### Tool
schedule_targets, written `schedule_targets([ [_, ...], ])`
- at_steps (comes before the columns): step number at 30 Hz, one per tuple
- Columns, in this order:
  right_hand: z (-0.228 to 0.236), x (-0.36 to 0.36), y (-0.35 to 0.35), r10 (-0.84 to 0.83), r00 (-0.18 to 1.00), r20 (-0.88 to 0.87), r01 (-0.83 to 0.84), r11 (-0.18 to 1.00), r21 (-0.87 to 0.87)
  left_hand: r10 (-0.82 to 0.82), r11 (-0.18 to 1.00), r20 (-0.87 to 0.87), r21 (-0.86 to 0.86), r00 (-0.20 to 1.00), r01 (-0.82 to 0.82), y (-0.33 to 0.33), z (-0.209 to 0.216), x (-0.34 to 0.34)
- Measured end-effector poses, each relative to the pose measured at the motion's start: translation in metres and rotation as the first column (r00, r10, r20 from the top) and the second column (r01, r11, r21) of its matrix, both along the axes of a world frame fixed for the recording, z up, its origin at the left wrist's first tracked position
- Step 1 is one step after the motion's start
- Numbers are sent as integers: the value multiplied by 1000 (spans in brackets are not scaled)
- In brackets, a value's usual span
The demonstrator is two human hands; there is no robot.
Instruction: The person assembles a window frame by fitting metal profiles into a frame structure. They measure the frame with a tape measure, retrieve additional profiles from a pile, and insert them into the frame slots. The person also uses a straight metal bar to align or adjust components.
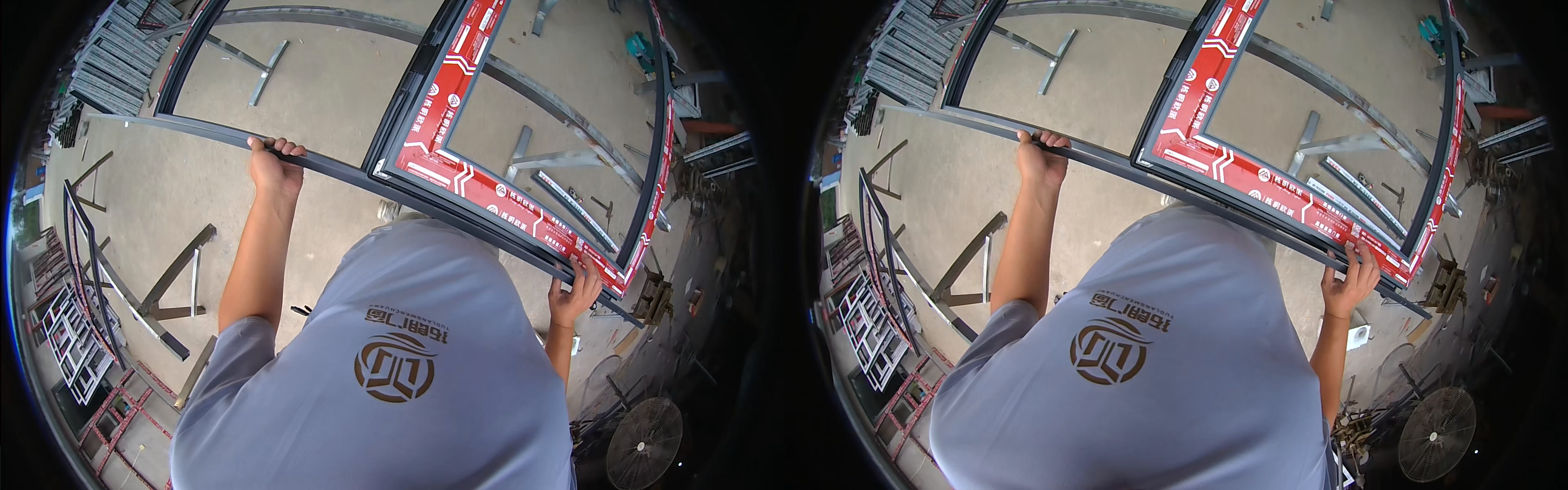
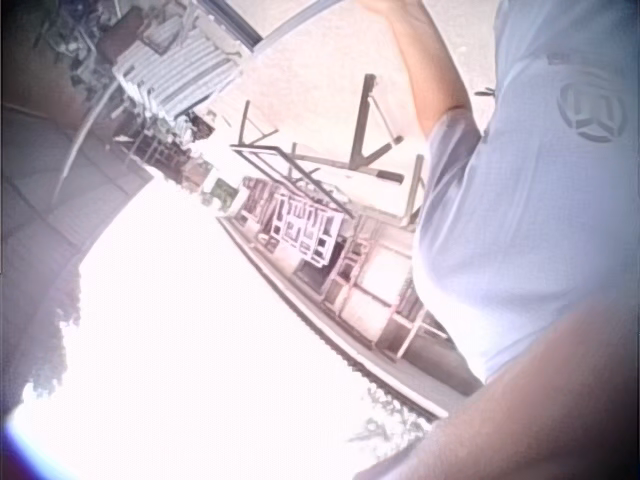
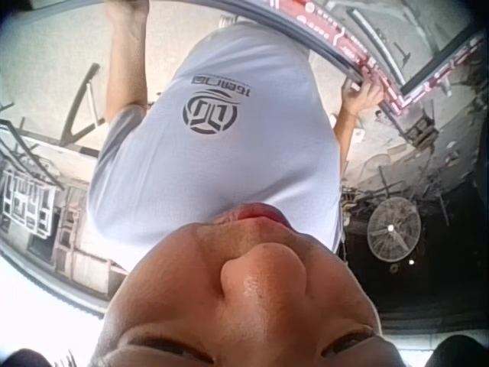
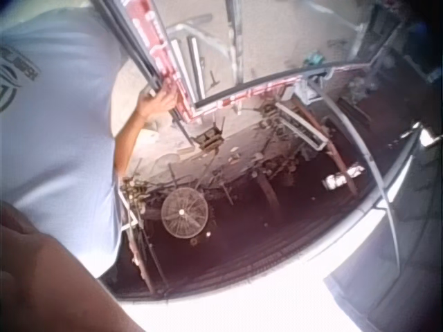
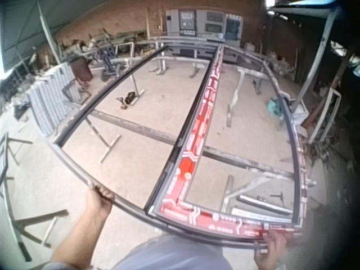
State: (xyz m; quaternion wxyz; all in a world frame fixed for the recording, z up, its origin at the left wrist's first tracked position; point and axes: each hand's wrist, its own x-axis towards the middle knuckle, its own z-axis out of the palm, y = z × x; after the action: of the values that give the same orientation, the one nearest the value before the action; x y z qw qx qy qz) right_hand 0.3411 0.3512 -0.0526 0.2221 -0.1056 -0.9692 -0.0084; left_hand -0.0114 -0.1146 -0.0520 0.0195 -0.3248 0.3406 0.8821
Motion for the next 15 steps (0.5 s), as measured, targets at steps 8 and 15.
schedule_targets([
  [8, 8, 4, -5, 41, 997, 70, -28, 984, -177, -134, 976, -197, 142, 971, 163, 53, 53, 28],
  [15, -19, 26, -1, -54, 997, 55, 66, 966, -252, -250, 902, -398, 237, 883, 362, 72, 102, 26],
])
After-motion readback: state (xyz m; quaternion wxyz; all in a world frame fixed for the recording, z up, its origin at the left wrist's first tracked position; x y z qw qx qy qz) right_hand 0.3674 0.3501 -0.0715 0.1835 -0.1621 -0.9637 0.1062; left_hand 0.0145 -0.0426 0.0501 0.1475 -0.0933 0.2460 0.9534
